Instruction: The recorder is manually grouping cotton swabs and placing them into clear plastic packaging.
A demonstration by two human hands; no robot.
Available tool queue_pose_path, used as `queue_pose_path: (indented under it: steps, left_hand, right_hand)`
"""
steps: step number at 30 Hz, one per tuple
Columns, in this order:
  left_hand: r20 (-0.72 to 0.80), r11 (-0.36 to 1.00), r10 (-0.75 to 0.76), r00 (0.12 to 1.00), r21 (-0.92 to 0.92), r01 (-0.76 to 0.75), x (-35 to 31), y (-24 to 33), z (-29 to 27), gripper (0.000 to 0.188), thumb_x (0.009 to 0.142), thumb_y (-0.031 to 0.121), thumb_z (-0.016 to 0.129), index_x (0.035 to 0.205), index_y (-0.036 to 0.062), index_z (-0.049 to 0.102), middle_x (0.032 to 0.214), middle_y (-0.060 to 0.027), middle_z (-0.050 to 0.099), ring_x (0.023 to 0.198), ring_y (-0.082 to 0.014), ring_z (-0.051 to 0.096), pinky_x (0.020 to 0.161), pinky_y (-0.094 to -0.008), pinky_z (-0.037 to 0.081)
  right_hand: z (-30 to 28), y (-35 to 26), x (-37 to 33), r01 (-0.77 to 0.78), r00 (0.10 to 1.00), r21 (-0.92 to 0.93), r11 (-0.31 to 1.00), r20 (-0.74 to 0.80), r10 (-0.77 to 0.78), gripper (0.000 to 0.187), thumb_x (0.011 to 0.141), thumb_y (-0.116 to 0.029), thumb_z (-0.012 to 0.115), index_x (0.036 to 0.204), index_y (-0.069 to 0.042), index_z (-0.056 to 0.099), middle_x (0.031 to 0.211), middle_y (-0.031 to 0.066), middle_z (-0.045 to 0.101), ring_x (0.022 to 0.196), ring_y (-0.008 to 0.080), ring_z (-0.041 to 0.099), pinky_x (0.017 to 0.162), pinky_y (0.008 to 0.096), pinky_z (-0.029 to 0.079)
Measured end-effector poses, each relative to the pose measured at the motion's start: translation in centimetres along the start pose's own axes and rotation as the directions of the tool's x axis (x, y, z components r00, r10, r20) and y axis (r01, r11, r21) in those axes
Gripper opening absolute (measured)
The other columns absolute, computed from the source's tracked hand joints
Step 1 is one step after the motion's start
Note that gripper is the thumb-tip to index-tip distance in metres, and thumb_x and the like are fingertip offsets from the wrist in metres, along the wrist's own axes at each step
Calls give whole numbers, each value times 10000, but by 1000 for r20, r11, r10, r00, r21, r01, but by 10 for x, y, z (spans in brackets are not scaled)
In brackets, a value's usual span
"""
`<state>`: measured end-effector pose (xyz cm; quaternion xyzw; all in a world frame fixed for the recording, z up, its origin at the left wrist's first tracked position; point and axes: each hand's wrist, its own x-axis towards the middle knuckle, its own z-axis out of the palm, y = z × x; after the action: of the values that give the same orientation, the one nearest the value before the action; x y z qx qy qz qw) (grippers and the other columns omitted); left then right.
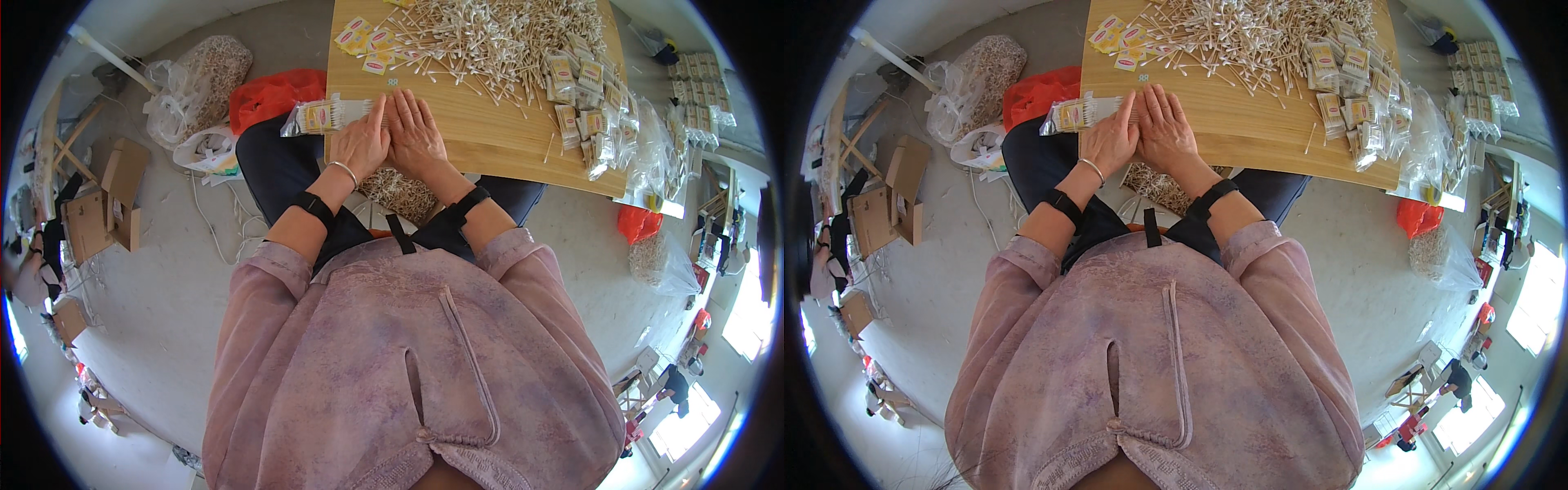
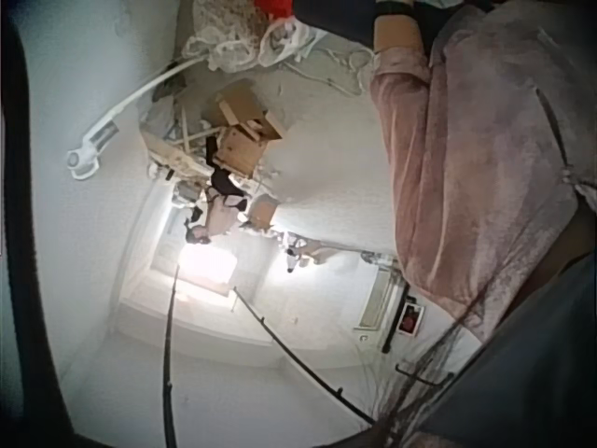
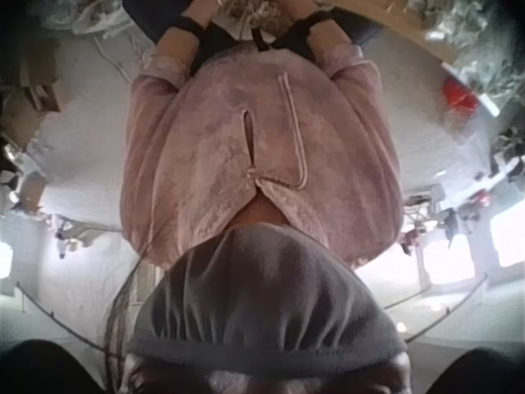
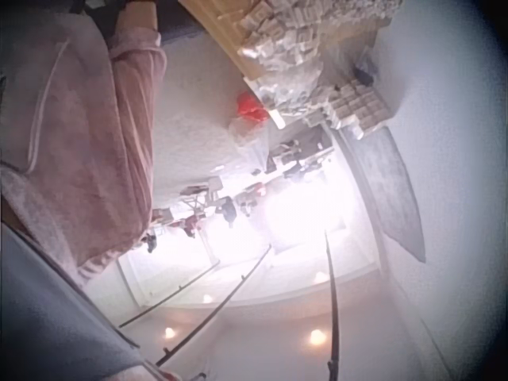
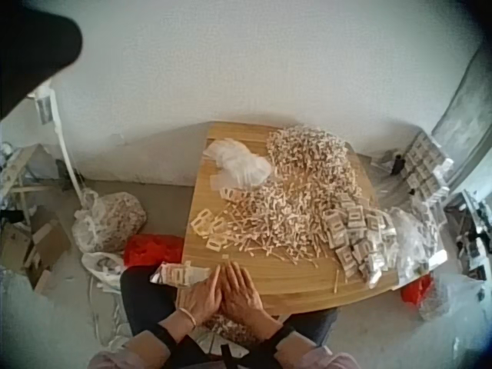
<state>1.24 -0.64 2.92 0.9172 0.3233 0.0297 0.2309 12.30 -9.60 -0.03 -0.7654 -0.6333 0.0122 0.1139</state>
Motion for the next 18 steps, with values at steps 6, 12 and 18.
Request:
queue_pose_path:
  steps: [6,12,18]
  left_hand:
    - [-52,999,43,998,-1,-43,2,-1,3,497,864,216,504,1330,93,381,856,-186,660,749,-343,642,653,-449,512]
    - [4,1000,-20,1000,-16,20,4,-2,6,453,881,233,501,1300,95,399,885,-195,658,771,-355,642,658,-456,510]
    - [-70,998,50,996,-19,-52,1,-2,5,439,899,239,466,1307,96,391,962,-183,655,808,-352,644,688,-455,515]
  right_hand:
    - [2,2,-2,2,1000,2,1000,-15,-2,626,898,-362,385,1390,17,301,1472,173,260,1389,284,205,1142,412,131]
    - [4,-2,-4,7,1000,-9,1000,-30,-7,619,898,-341,400,1384,28,301,1466,184,263,1385,288,214,1140,404,143]
    - [-1,-1,-3,6,1000,7,1000,-3,-6,635,900,-362,394,1387,33,291,1468,195,251,1389,293,198,1142,403,134]
